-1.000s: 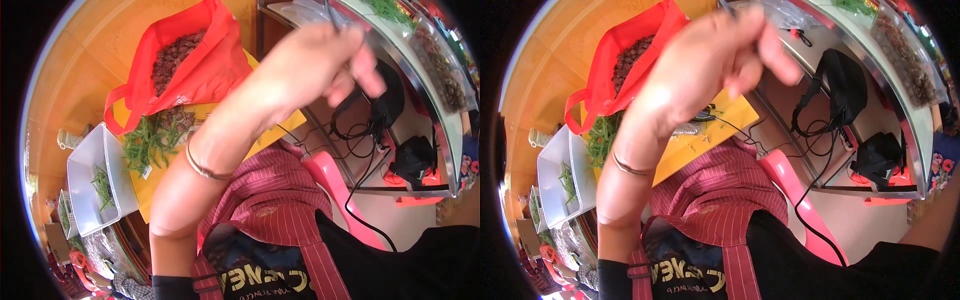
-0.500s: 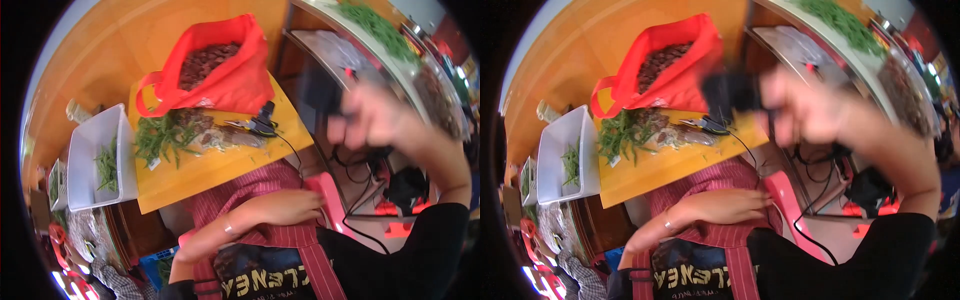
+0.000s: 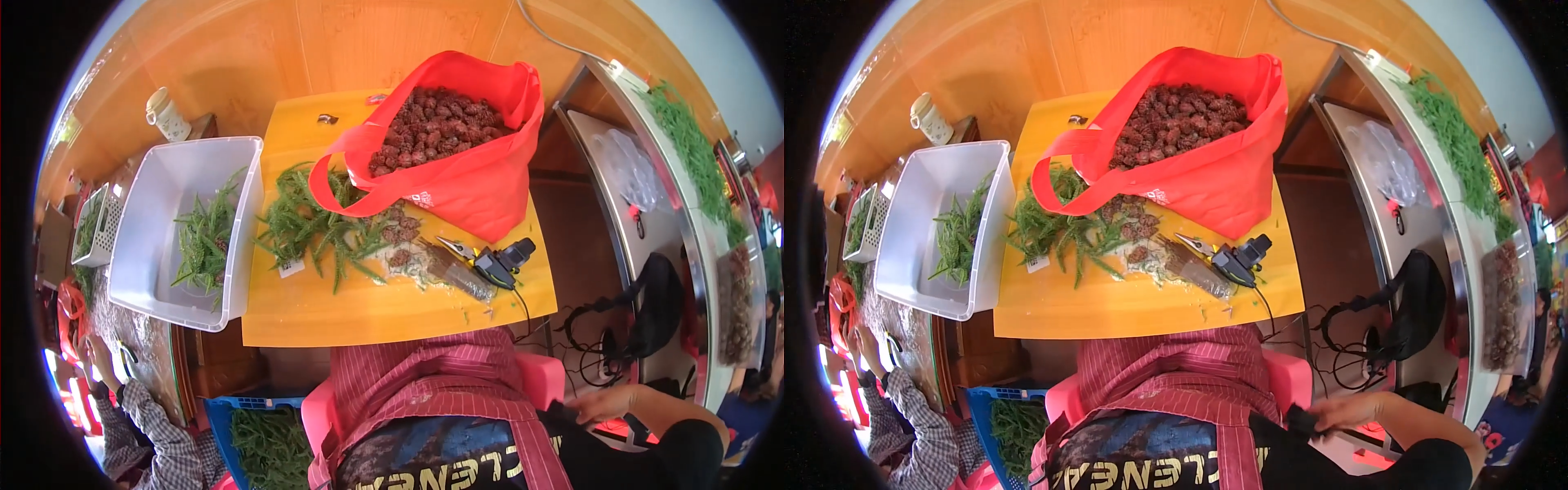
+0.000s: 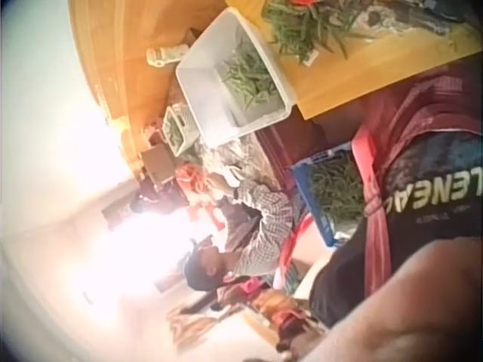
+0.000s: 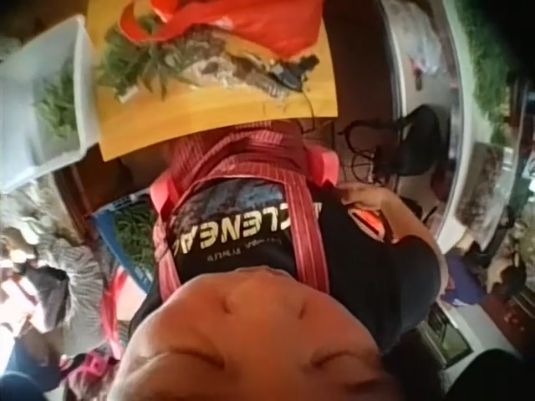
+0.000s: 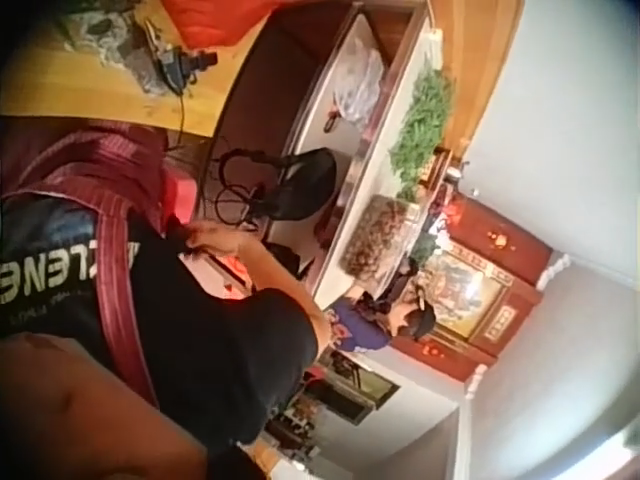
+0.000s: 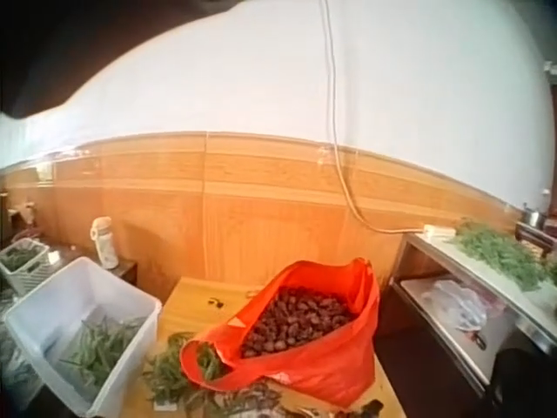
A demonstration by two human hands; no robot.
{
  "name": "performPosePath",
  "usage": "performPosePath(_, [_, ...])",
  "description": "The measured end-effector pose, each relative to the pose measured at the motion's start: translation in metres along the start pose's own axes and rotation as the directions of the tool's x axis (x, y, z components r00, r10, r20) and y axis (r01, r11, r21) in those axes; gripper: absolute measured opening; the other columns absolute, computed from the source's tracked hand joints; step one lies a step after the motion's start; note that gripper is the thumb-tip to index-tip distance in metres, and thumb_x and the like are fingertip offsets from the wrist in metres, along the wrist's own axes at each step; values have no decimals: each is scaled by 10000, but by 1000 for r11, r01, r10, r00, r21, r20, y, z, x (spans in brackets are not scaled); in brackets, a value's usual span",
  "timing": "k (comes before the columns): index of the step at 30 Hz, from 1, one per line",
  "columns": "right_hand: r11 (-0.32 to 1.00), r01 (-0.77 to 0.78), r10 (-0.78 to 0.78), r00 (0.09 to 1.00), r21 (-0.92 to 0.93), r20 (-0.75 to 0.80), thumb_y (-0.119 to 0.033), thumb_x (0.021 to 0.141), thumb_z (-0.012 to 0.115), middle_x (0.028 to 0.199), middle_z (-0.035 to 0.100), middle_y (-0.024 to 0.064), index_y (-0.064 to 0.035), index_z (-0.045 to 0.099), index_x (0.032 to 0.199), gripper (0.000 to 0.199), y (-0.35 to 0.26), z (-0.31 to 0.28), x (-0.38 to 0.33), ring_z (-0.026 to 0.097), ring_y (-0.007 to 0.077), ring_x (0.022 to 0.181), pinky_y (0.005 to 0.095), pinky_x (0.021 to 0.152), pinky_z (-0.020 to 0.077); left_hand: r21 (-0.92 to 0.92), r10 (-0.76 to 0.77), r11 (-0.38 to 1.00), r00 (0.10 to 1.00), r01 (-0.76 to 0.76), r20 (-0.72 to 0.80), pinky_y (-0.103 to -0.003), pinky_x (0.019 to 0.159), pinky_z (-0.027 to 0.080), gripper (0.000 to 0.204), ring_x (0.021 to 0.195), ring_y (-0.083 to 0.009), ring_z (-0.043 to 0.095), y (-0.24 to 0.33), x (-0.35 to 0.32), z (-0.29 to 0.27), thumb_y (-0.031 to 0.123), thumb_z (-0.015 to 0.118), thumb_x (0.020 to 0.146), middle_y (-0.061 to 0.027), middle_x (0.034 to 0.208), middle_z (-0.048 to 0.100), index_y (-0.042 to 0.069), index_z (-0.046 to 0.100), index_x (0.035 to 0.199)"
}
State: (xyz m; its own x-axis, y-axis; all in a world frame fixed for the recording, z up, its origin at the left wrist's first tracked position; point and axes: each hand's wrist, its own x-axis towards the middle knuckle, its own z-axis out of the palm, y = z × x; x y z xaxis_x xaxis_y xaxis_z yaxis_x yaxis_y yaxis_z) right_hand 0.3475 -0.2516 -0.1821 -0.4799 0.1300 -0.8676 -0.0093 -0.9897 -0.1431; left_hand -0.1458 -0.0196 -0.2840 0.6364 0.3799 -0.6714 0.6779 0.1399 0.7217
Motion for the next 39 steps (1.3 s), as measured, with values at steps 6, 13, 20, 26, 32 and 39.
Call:
performPosePath(6, [913,306,-211,920,269,-331,-85,874,513,967,574,6,-79,426,1271,406,2,20,24,502,65,669,199,573,408,59,-47,997,989,40,139,-310,892,414,337,991,-233,568,-28,-1,-19,182,544,868,-151,1044,600,12,539,1159])
performPosePath(13, [861,-37,-37,990,-507,-135,-168,913,510,1038,587,-12,-82,415,1319,426,81,-24,37,533,55,715,208,596,438,101,-72,994,976,51,208,-314,869,423,363,965,-234,575,-52,-20,-37,222,574,842,-150,1026,606,19,548,1142])
performPosePath(20, [831,-82,1,989,-550,-145,-185,917,505,1068,583,8,-74,420,1316,423,67,-26,37,531,74,769,227,646,433,178,-91,983,950,39,298,-317,846,432,391,939,-235,582,-60,-26,-57,263,604,816,-150,1008,611,27,558,1125])
performPosePath(26, [795,-119,47,990,-595,-135,-202,921,500,1099,578,27,-65,425,1312,422,33,-18,38,529,93,824,246,697,428,239,-131,970,921,44,366,-321,826,439,417,916,-235,588,-60,-39,-72,297,630,795,-149,992,616,33,566,1110])
performPosePath(32, [762,-134,83,990,-634,-110,-219,925,495,1129,574,47,-56,429,1309,423,-3,-9,45,528,111,879,265,747,423,315,-194,948,882,55,429,-324,806,447,443,894,-236,594,-43,-55,-92,332,656,773,-148,976,621,39,575,1096])
performPosePath(39, [739,-130,125,991,-661,-56,-238,929,490,1165,569,70,-46,435,1305,426,-31,3,50,525,133,942,288,805,417,416,-299,906,809,74,507,-327,783,456,475,867,-236,601,4,-75,-108,372,686,747,-148,958,627,47,584,1078])
